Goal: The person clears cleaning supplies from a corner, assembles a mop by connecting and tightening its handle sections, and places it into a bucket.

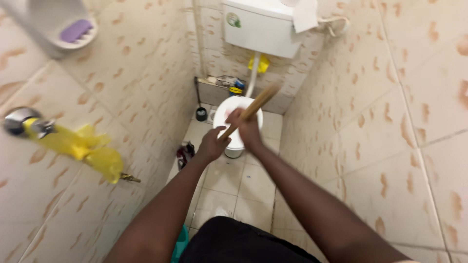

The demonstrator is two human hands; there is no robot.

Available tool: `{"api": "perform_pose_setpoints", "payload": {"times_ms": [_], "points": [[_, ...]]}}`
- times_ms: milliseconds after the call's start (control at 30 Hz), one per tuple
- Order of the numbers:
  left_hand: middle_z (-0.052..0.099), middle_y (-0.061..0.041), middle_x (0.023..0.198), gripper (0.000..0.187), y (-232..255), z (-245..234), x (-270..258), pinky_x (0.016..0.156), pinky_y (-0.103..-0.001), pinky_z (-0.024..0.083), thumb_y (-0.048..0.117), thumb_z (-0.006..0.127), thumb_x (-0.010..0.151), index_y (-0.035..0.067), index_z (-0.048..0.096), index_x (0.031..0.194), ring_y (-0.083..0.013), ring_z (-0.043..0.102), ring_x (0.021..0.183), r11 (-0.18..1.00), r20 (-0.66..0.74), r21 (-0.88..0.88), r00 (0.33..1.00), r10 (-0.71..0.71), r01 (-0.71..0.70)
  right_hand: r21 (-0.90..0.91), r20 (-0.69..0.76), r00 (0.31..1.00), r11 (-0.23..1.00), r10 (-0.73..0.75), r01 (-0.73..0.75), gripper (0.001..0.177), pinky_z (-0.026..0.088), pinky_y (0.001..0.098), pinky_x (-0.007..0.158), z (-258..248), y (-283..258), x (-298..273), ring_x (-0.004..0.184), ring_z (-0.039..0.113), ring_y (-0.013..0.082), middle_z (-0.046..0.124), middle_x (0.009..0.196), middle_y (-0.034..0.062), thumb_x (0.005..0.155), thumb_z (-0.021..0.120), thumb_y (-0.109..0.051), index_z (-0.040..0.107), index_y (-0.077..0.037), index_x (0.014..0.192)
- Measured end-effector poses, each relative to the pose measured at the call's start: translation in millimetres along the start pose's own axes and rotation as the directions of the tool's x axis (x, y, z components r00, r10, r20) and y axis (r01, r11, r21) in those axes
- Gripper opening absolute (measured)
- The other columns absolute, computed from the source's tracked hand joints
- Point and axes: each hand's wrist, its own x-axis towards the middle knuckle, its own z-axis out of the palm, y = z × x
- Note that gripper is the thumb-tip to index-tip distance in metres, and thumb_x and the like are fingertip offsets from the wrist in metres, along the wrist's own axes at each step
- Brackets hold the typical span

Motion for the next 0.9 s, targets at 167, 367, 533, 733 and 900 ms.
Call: {"api": "perform_pose_setpoints", "payload": {"times_ms": [167,367,533,733,900], "points": [[0.08,-0.017,0.106,0.038,-15.2,44.0,-28.5,0.088,-0.046,0.06,0.038,0.072,0.096,0.005,0.072,0.114,-0.0343,0.078,0.102,0.964,0.391,0.055,0.883,-0.26,0.26,0.088,0.143,0.989,0.995,0.04,-0.053,0.03,0.055,0.0313,0.056,-16.4,63.1,-68.7,0.059,0.064,0.0117,0.067,0.066,0.0039,0.097,0.069,-0.003,0.059,-0.004,0.069],[0.082,-0.011,0.103,0.028,-28.5,7.6,14.8,0.086,-0.047,0.06,0.035,0.063,0.094,0.013,0.079,0.103,-0.0337,0.077,0.098,0.967,0.626,0.253,0.755,-0.197,0.042,0.017,0.255,0.967,1.0,-0.012,0.008,0.032,0.054,0.03,0.065,-9.2,62.2,-51.5,0.068,0.062,0.0115,0.067,0.071,0.0061,0.097,0.07,-0.001,0.054,-0.003,0.069],[0.079,-0.015,0.103,0.036,-52.7,-8.7,80.7,0.086,-0.05,0.058,0.043,0.058,0.098,0.012,0.078,0.102,-0.0393,0.073,0.1,0.946,0.578,0.322,0.8,-0.162,-0.041,-0.1,0.27,0.962,0.995,0.035,-0.008,0.034,0.058,0.0292,0.067,3.8,68.3,28.3,0.067,0.067,0.0104,0.072,0.071,0.0033,0.098,0.069,-0.004,0.055,-0.004,0.067],[0.08,-0.015,0.102,0.038,-84.3,-10.7,149.1,0.086,-0.05,0.058,0.039,0.053,0.101,0.009,0.076,0.103,-0.038,0.075,0.098,0.927,0.64,0.362,0.75,-0.168,-0.101,-0.217,0.121,0.99,0.975,0.078,-0.05,0.035,0.049,0.0299,0.062,15.6,84.9,72.2,0.065,0.057,0.011,0.065,0.07,0.0043,0.096,0.074,-0.003,0.052,-0.003,0.069],[0.079,-0.015,0.105,0.031,-103.4,1.6,157.2,0.086,-0.048,0.06,0.034,0.058,0.099,0.01,0.077,0.105,-0.036,0.076,0.099,0.902,0.736,0.357,0.667,-0.111,-0.244,-0.084,0.224,0.974,0.995,-0.04,0.06,0.022,0.059,0.0319,0.078,15.5,87.9,53.6,0.081,0.068,0.0131,0.071,0.085,0.0048,0.101,0.071,-0.004,0.061,-0.002,0.081]]}}
